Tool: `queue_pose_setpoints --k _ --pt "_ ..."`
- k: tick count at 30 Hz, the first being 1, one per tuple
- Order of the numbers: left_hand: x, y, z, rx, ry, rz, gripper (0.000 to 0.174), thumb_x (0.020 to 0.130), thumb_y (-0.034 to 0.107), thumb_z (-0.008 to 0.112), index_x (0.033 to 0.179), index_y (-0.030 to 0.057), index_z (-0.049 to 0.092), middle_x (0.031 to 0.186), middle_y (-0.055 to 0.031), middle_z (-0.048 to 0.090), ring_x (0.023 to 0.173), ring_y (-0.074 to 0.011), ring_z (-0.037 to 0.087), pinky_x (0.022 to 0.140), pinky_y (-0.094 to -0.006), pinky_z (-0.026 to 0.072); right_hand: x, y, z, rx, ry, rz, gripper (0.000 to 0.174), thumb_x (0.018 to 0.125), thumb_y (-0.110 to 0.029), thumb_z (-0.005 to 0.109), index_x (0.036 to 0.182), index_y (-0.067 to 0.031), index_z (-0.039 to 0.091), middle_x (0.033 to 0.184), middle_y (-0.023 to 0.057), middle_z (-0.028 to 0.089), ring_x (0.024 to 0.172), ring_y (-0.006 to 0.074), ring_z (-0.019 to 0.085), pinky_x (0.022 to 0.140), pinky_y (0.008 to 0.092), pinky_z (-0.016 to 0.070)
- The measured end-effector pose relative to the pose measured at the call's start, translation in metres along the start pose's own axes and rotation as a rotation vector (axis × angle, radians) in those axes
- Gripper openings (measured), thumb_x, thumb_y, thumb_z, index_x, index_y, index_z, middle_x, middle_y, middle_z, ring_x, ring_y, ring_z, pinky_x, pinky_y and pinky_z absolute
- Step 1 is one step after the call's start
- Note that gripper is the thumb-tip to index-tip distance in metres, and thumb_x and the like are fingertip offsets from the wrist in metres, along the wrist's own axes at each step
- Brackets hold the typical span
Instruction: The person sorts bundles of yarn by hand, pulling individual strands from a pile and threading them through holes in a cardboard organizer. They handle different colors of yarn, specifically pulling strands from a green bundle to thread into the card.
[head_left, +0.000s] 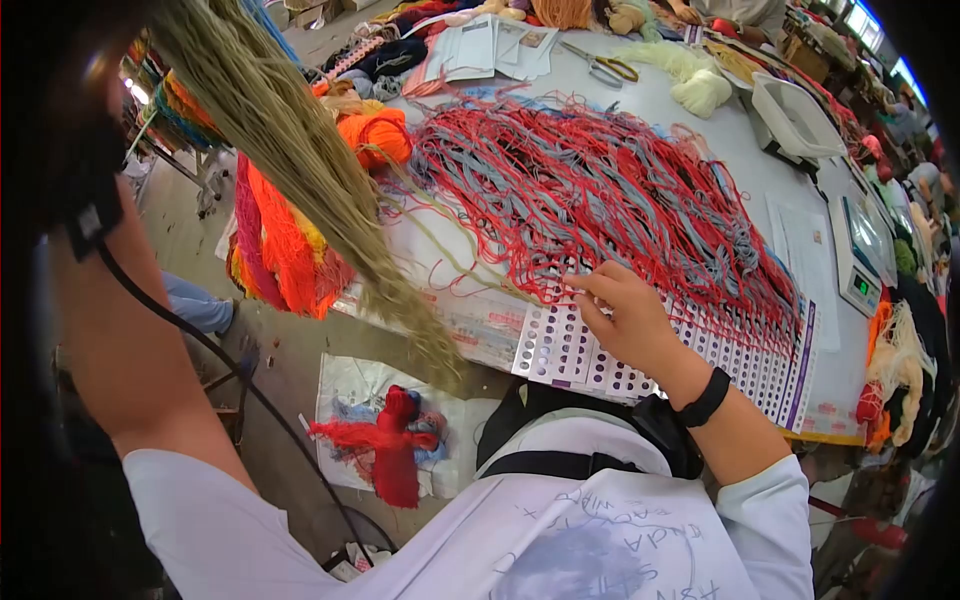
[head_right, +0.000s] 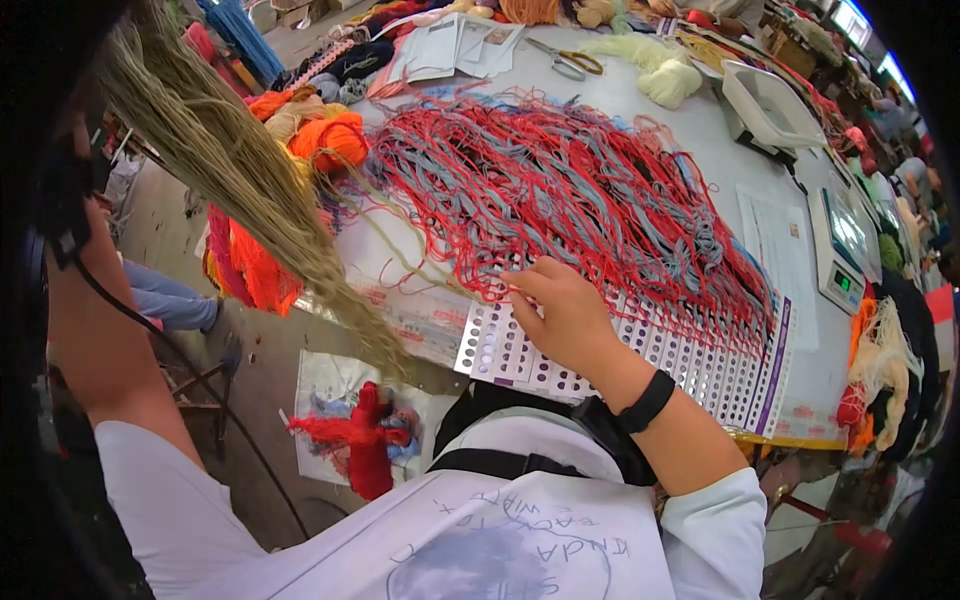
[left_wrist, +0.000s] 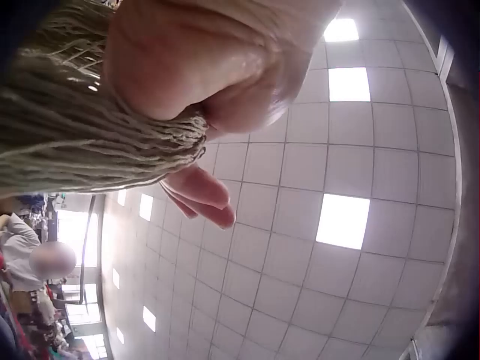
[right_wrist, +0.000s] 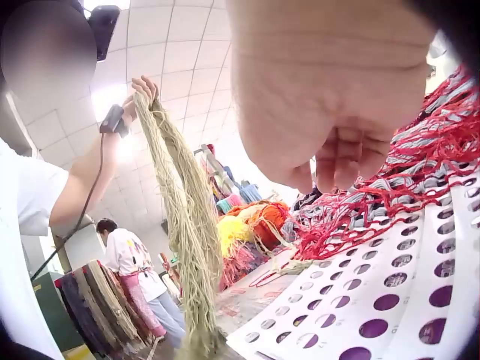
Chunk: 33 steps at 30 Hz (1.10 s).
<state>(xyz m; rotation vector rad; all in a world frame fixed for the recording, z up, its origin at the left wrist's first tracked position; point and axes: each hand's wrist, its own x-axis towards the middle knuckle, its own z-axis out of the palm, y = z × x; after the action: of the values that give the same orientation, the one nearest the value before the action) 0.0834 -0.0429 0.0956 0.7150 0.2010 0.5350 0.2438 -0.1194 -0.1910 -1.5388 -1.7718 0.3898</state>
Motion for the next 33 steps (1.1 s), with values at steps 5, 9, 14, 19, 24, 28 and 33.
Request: queue_pose_setpoints --k 5,9,14,19,24,28,33 --pt "-0.112 0.113 -0.148 0.407 -0.003 0.05 0.033 0.097 0.029 0.04 0.115 0.0033 0.05 0.095 -0.0061 0.063 0.084 -0.0133 0.06 0.075 -0.0251 0.0481 0.004 0.005 -0.006 0.131 0.053 0.1 0.018 0.083 -0.008 0.061 0.1 -0.0055 0.065 0.081 0.009 0.057 0.066 0.0206 0.057 0.062 0.0298 0.0464" --pt "0.006 0.025 -0.145 0.714 -0.034 0.033 0.046 0.095 0.031 0.046 0.128 -0.0007 0.043 0.107 -0.0094 0.06 0.095 -0.0153 0.057 0.079 -0.0266 0.0481 0.003 -0.016 -0.016 0.317 0.138 0.179 0.016 0.084 -0.007 0.061 0.099 -0.0037 0.066 0.08 0.0065 0.058 0.068 0.0136 0.058 0.062 0.0253 0.0455" --pt "-0.005 -0.137 -0.177 0.156 0.128 -0.241 0.049 0.097 0.033 0.038 0.136 0.0032 0.038 0.135 -0.0085 0.046 0.119 -0.0216 0.047 0.093 -0.0385 0.0431 0.008 -0.051 -0.023 0.757 0.096 0.383 0.015 0.082 -0.009 0.065 0.094 0.0003 0.066 0.084 0.006 0.06 0.073 0.0093 0.058 0.065 0.0226 0.0458" --pt "-0.011 -0.177 -0.184 -0.123 0.062 -0.245 0.052 0.098 0.031 0.033 0.14 0.0013 0.031 0.14 -0.0102 0.04 0.121 -0.0224 0.046 0.097 -0.0359 0.0399 0.004 -0.046 -0.012 0.874 -0.108 0.607 0.015 0.085 -0.009 0.063 0.095 0.0027 0.064 0.091 0.0052 0.063 0.075 0.0116 0.061 0.065 0.0254 0.0524" --pt "-0.016 -0.175 -0.193 -0.119 0.104 -0.205 0.053 0.098 0.031 0.031 0.141 0.0009 0.029 0.144 -0.0129 0.034 0.122 -0.0229 0.045 0.099 -0.0364 0.038 -0.003 -0.04 -0.005 1.026 -0.132 0.627 0.014 0.087 -0.009 0.061 0.094 0.003 0.063 0.092 0.0065 0.063 0.079 0.0124 0.06 0.071 0.0277 0.0531" --pt "-0.017 -0.174 -0.195 -0.133 0.13 -0.218 0.053 0.097 0.032 0.031 0.14 0.0007 0.03 0.144 -0.0141 0.034 0.123 -0.024 0.044 0.1 -0.0382 0.0373 -0.003 -0.043 0.001 1.092 -0.077 0.628 0.013 0.087 -0.008 0.061 0.093 0.0036 0.062 0.089 0.0059 0.061 0.085 0.012 0.059 0.076 0.0275 0.0507" --pt "-0.014 -0.178 -0.198 -0.101 0.077 -0.182 0.053 0.097 0.032 0.032 0.139 0.0002 0.033 0.143 -0.0166 0.034 0.124 -0.0283 0.043 0.103 -0.0426 0.035 -0.005 -0.045 -0.001 0.765 -0.181 0.547 0.012 0.087 -0.008 0.06 0.091 0.0034 0.061 0.088 0.0048 0.062 0.084 0.0114 0.058 0.077 0.0257 0.0478"
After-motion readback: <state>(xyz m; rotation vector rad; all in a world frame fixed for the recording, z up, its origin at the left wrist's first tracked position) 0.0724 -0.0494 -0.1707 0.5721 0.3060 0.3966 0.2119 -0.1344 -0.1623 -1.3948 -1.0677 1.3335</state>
